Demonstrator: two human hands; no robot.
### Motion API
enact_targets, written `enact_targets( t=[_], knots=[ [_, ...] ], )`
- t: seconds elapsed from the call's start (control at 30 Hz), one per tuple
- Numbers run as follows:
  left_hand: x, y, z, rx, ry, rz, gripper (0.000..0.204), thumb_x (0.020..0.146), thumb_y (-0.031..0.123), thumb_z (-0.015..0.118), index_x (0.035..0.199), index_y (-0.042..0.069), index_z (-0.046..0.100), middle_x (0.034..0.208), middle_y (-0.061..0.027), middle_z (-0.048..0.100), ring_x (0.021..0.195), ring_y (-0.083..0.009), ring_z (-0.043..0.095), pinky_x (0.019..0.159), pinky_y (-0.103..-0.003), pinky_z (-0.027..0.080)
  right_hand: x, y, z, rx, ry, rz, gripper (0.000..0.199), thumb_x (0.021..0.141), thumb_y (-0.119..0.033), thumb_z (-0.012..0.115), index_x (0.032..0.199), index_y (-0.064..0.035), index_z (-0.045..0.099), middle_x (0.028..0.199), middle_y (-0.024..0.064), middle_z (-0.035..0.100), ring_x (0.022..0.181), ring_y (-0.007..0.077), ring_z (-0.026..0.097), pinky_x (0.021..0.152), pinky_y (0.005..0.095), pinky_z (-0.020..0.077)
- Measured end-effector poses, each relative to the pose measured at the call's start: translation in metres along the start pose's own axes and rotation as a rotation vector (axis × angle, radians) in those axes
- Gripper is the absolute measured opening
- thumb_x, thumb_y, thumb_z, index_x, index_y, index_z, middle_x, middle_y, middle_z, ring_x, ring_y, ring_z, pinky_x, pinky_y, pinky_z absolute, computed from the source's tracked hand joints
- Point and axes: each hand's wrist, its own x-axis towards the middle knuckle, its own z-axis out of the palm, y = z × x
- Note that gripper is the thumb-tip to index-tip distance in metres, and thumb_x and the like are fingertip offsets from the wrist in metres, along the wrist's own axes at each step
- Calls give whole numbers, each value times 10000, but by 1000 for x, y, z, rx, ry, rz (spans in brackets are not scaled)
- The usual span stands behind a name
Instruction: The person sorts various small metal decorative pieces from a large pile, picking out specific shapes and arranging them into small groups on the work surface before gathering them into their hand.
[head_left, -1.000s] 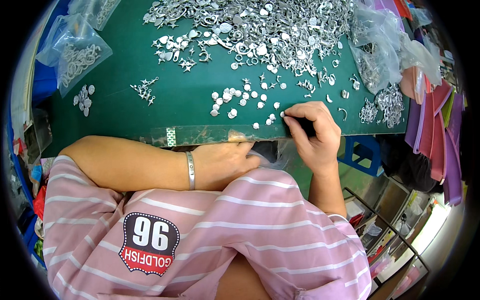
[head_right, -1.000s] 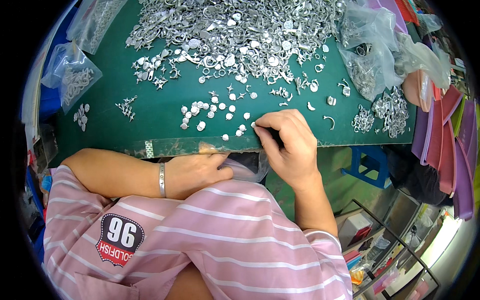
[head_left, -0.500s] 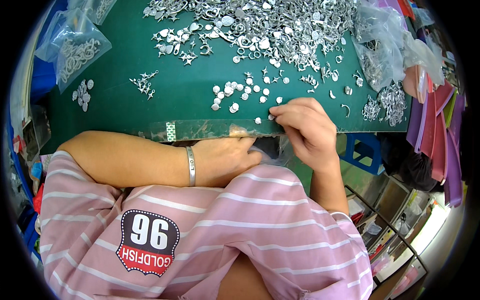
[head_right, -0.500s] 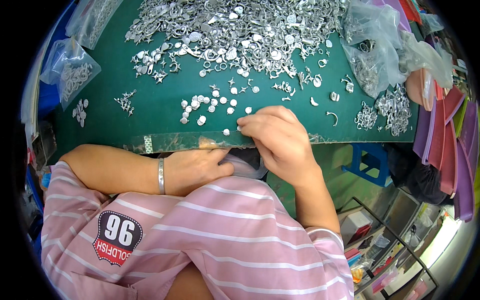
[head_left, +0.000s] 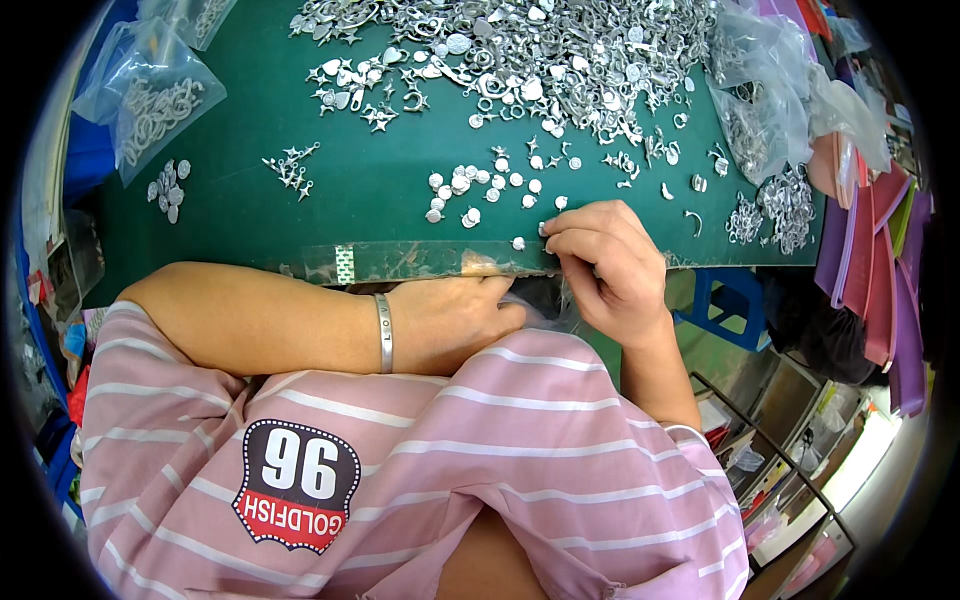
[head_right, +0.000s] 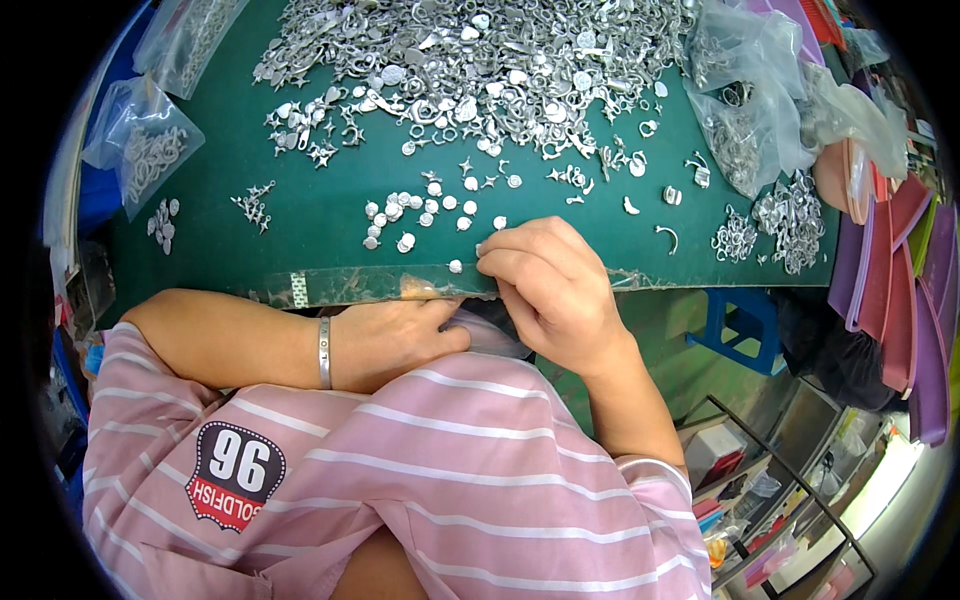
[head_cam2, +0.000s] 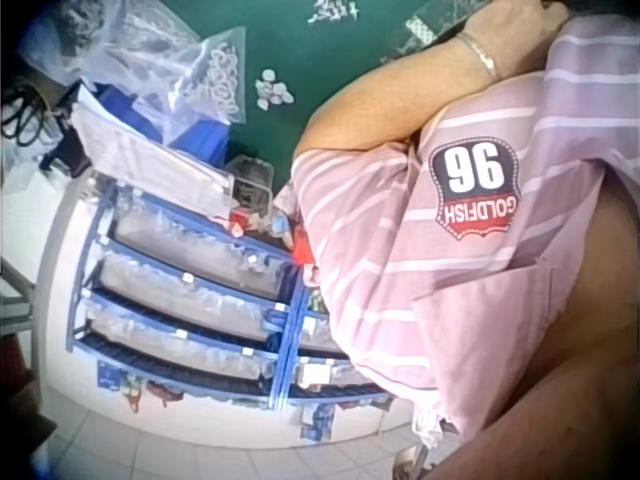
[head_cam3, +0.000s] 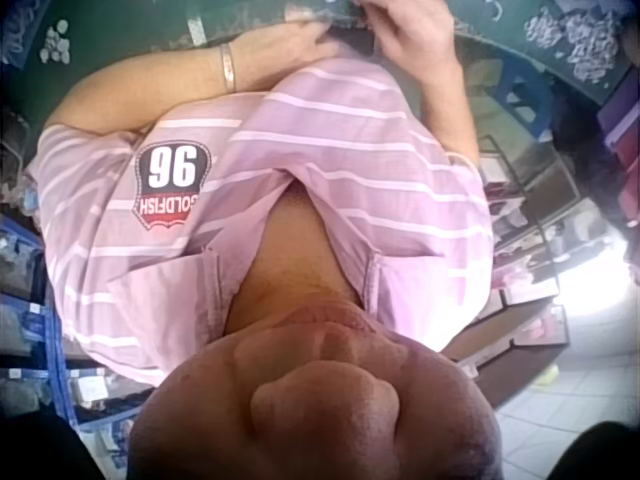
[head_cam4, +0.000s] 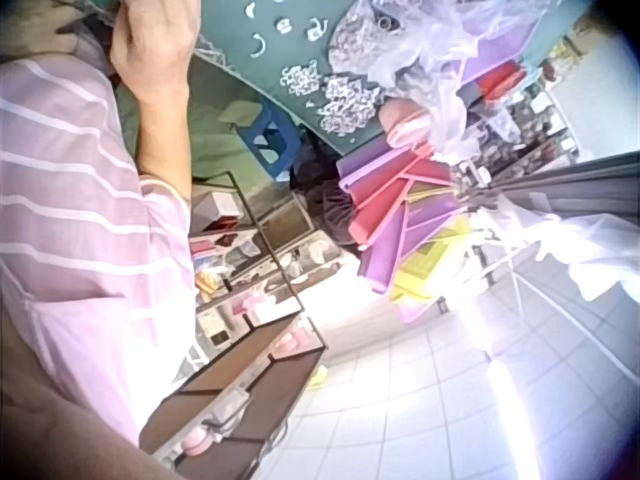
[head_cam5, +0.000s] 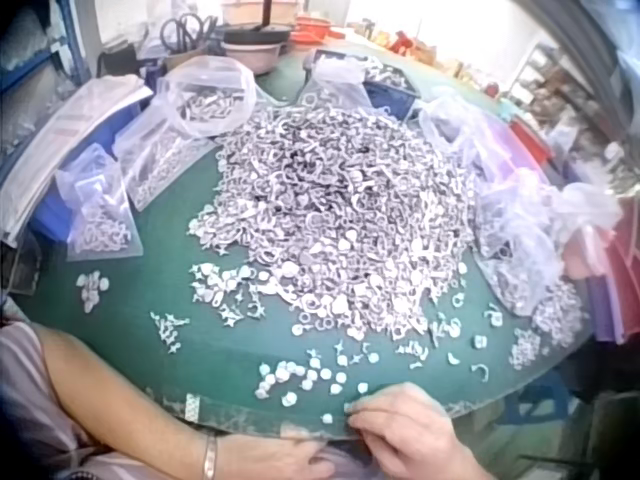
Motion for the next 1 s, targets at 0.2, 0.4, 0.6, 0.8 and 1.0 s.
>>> enact_targets(
  t=[0.2, 0.4, 0.6, 0.8, 1.0],
  knots=[
    [-1, -1, 5, 28, 54, 23, 214, 796, 194, 602, 891, 3, 584, 922, -234, 571, 806, -354, 642, 724, -378, 536, 3, 0, 3, -34, -1, 22, 263, 657, 111, 678, 889, -7, 637, 896, 116, 662, 767, 286, 611, 674, 359, 492],
    [-2, -2, 6, 9, 47, 6, 213, 798, 191, 600, 899, 4, 579, 896, -221, 575, 797, -347, 641, 706, -377, 537, 5, -1, 1, -43, 50, 44, 235, 695, 116, 677, 890, -2, 618, 844, 112, 649, 761, 286, 615, 672, 354, 493],
    [-1, -2, 6, -24, 5, -2, 224, 815, 194, 592, 933, 4, 572, 903, -220, 576, 822, -353, 652, 703, -387, 544, -1, -4, -4, -126, 77, 77, 220, 713, 126, 672, 881, -5, 618, 849, 120, 663, 728, 280, 632, 665, 335, 506],
    [-1, 1, 1, -21, -44, -39, 222, 820, 193, 587, 956, 17, 589, 905, -220, 581, 836, -352, 653, 714, -387, 543, -9, 0, -16, -27, 280, 364, 165, 772, 141, 636, 866, 6, 620, 877, 133, 685, 741, 223, 656, 639, 285, 519],
    [-1, -1, 4, 29, 28, 8, 266, 830, 193, 576, 1031, 23, 608, 930, -228, 585, 854, -350, 651, 737, -379, 541, -2, -3, -8, -92, 196, 195, 205, 708, 135, 678, 844, -7, 619, 842, 111, 687, 756, 251, 650, 676, 317, 508]
  ],
)
